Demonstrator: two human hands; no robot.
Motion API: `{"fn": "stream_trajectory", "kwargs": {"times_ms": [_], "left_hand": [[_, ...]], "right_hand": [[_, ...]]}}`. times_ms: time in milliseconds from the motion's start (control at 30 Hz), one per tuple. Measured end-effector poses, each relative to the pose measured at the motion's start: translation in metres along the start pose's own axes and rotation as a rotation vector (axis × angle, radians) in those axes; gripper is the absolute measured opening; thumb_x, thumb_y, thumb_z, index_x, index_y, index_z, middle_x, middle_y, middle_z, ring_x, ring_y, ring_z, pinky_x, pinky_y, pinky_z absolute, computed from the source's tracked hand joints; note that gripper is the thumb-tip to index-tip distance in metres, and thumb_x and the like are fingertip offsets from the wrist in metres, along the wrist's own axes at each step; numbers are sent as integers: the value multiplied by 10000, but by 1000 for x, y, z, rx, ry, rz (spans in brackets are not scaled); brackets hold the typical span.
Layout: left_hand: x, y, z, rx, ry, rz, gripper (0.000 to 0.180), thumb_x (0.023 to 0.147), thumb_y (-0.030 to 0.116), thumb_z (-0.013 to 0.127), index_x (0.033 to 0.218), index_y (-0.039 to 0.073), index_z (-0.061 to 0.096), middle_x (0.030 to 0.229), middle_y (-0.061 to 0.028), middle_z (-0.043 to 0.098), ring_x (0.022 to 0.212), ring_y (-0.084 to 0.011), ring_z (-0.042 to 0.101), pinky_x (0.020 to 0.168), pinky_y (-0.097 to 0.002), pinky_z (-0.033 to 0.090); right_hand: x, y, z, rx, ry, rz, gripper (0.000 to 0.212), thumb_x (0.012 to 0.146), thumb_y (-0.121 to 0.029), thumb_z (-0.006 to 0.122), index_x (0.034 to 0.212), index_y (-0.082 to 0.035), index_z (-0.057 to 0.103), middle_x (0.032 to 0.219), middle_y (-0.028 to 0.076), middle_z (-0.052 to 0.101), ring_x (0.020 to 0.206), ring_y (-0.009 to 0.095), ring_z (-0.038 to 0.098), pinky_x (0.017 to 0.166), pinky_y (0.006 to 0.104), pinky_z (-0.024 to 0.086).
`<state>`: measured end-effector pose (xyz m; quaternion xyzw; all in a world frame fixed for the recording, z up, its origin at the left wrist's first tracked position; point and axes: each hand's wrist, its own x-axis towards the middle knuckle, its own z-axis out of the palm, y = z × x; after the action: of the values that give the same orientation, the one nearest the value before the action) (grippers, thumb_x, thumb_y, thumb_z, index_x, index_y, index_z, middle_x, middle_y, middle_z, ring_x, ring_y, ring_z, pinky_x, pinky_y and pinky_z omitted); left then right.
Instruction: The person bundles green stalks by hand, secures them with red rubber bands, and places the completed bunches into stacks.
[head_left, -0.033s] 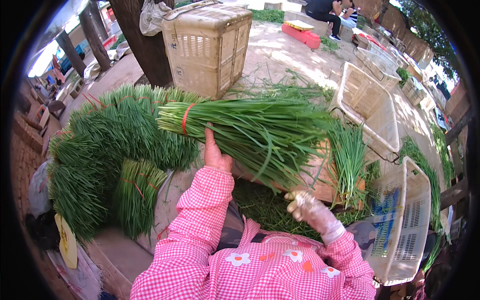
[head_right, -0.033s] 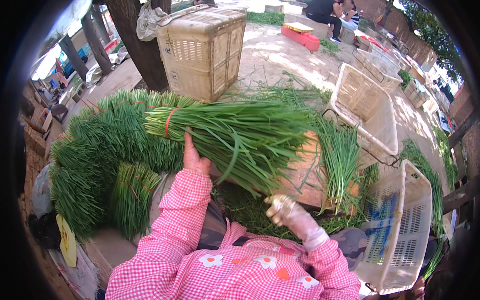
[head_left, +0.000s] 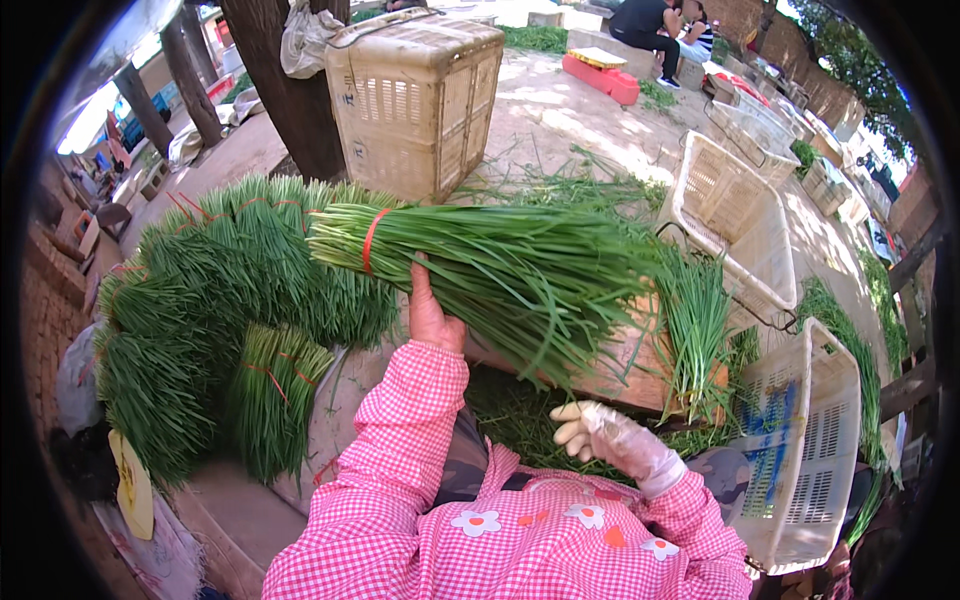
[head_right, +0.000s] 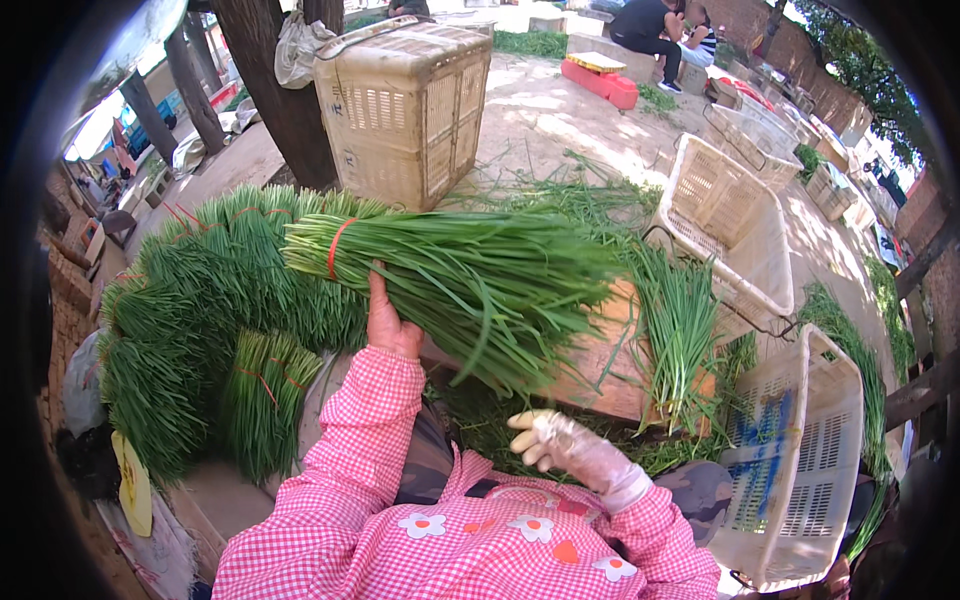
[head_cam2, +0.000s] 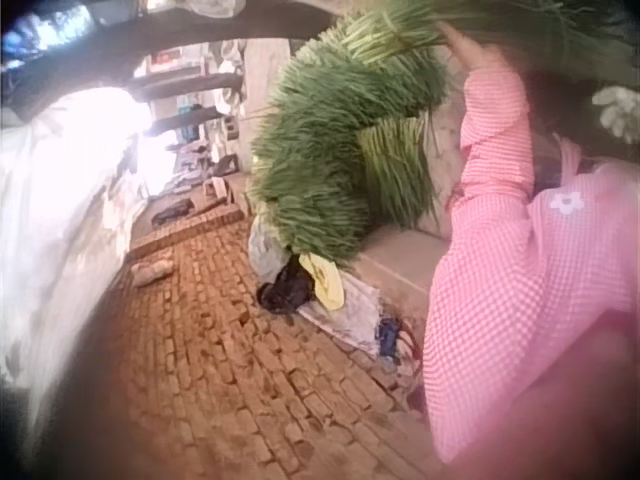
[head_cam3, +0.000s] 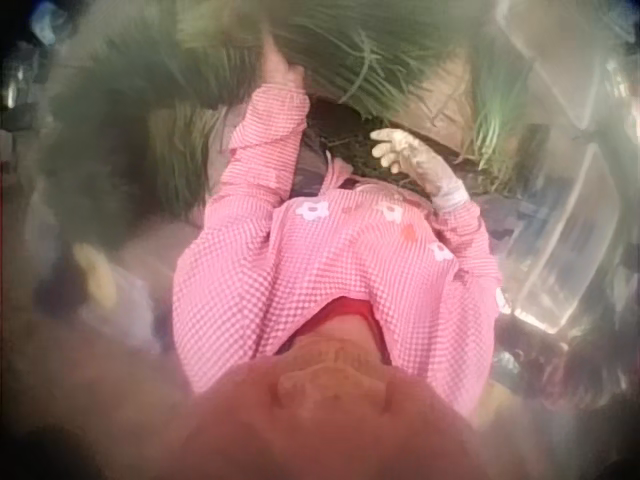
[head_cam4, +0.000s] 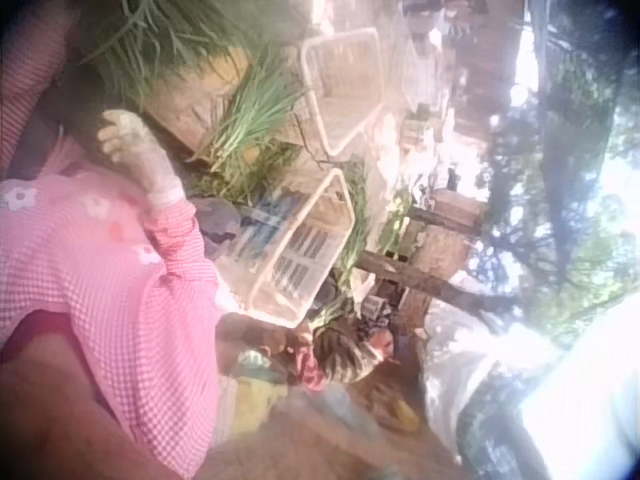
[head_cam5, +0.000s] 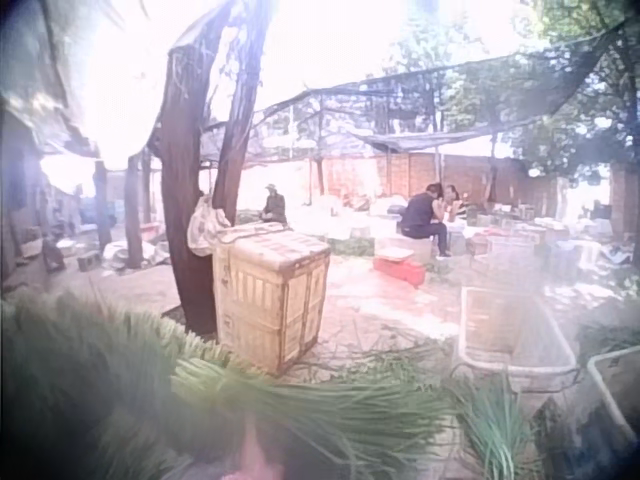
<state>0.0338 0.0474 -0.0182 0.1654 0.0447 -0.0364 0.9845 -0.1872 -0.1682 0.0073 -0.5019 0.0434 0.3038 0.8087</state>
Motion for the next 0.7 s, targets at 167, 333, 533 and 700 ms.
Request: {"fn": "stream_trajectory", "kwargs": {"times_ms": [167,333,533,700], "left_hand": [[-33,-10,40,401,-238,411,480,778,151,698,1185,46,464,1112,-43,558,989,-175,554,861,-319,452],[-42,8,10,1045,-442,313,503,771,208,655,1216,72,463,1163,-105,550,1048,-278,537,932,-398,405],[-54,20,95,1746,-1683,1292,550,763,244,572,1295,287,442,1321,-95,444,1207,-260,439,1056,-484,235],[-72,20,114,1906,-1731,1202,665,699,237,655,1314,317,413,1379,-96,361,1294,-251,327,1094,-528,49]], "right_hand": [[22,-46,25,320,-405,-45,901,781,-696,415,1392,-60,232,1259,153,492,1059,201,544,809,296,467],[41,-93,26,417,-460,-43,973,717,-781,363,1374,-74,242,1296,225,437,1118,311,520,882,458,465],[20,-108,15,343,-25,-198,533,887,-305,554,1330,-72,372,1261,112,505,1090,247,547,940,390,457],[5,-92,-14,381,-21,-244,559,819,-212,642,1295,-36,409,1190,133,554,1045,249,578,919,409,472]]}}
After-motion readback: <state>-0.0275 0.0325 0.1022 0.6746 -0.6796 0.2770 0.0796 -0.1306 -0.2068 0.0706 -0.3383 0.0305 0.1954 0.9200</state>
